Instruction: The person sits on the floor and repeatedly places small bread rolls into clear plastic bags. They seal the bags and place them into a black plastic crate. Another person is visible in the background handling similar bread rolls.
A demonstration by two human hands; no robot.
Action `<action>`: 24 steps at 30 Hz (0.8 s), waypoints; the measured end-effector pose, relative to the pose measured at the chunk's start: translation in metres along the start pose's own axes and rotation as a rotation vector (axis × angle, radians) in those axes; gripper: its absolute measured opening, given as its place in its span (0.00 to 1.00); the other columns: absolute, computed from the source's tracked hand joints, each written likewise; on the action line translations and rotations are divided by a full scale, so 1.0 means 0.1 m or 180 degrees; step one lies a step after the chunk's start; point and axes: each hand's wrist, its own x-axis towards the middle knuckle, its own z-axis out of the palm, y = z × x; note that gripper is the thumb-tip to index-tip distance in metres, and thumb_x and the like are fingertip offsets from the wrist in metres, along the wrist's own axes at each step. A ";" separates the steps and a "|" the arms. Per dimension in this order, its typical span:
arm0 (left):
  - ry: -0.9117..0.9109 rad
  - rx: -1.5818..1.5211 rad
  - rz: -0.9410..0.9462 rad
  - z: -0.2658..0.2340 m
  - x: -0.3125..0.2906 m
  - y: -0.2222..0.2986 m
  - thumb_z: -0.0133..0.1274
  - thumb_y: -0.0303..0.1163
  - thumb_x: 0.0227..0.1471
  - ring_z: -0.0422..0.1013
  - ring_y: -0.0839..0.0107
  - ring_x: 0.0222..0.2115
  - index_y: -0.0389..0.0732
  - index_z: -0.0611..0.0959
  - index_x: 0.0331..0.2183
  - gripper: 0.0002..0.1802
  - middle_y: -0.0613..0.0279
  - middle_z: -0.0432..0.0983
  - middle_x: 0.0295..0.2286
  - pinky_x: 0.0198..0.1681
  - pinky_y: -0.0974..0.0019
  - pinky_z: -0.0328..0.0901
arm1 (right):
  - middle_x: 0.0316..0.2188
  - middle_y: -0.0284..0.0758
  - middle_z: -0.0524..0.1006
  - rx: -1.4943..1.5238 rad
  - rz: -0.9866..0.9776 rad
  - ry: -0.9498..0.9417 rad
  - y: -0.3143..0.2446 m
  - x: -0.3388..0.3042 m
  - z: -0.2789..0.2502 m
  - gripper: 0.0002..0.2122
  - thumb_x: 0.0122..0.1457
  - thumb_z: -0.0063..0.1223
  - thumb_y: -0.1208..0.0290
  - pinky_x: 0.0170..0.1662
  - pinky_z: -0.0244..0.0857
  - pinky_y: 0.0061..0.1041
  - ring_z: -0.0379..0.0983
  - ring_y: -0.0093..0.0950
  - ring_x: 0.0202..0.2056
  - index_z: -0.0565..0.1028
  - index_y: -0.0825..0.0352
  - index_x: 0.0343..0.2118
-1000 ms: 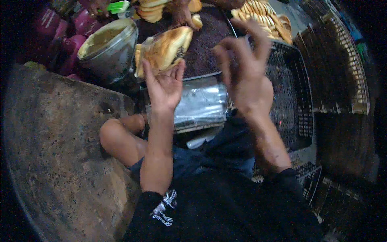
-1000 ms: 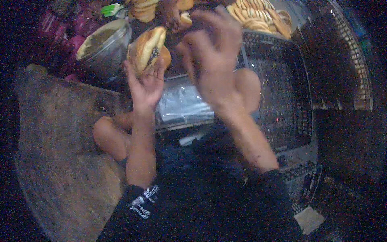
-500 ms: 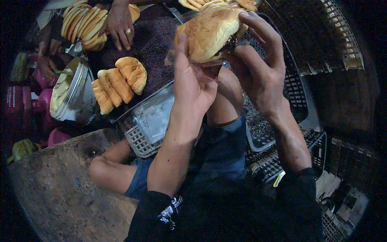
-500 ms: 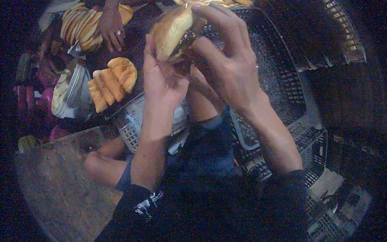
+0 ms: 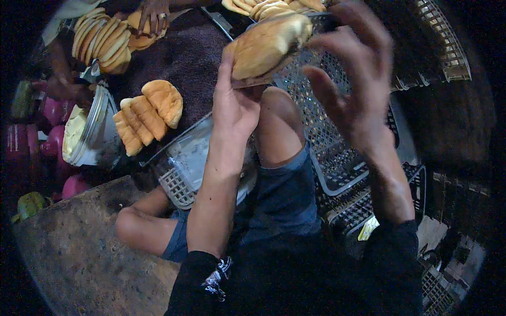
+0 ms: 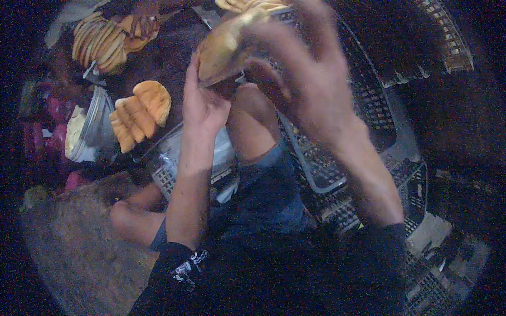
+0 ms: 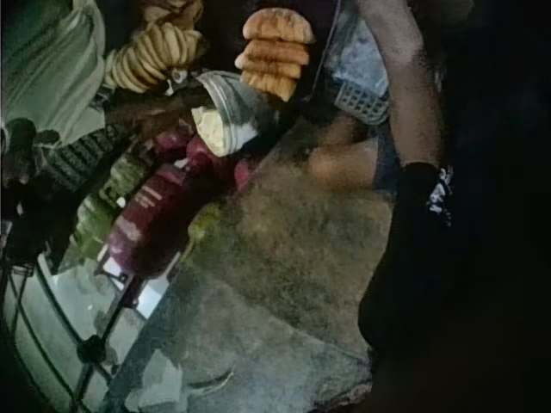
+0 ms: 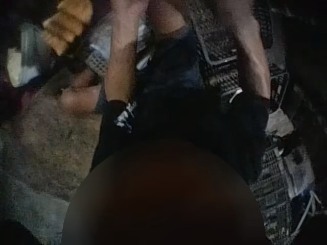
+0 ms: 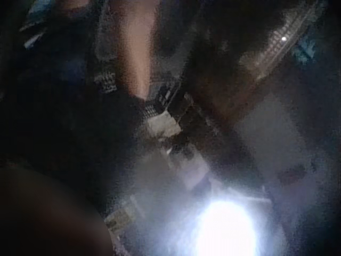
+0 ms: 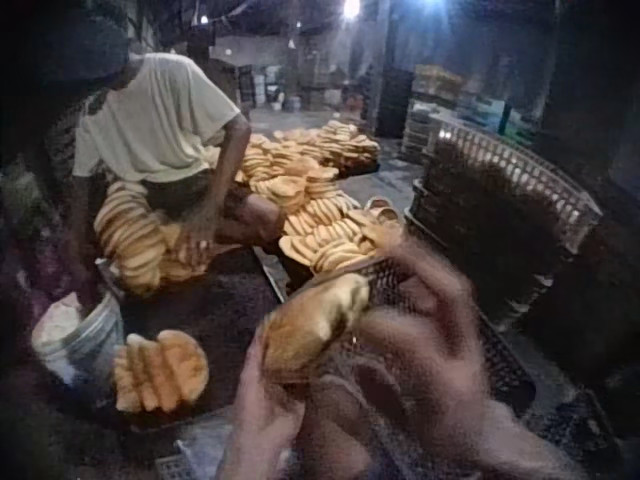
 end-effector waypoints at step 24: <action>-0.0083 0.6166 -0.1483 -2.19 -0.67 0.20 0.60 0.62 0.45 0.77 0.46 0.36 0.36 0.85 0.29 0.33 0.43 0.81 0.32 0.40 0.49 0.70 | 0.44 0.41 0.78 0.2075 0.0483 -0.2336 0.51 -0.28 0.92 0.22 0.63 0.53 0.62 0.49 0.68 0.32 0.75 0.34 0.46 0.66 0.67 0.56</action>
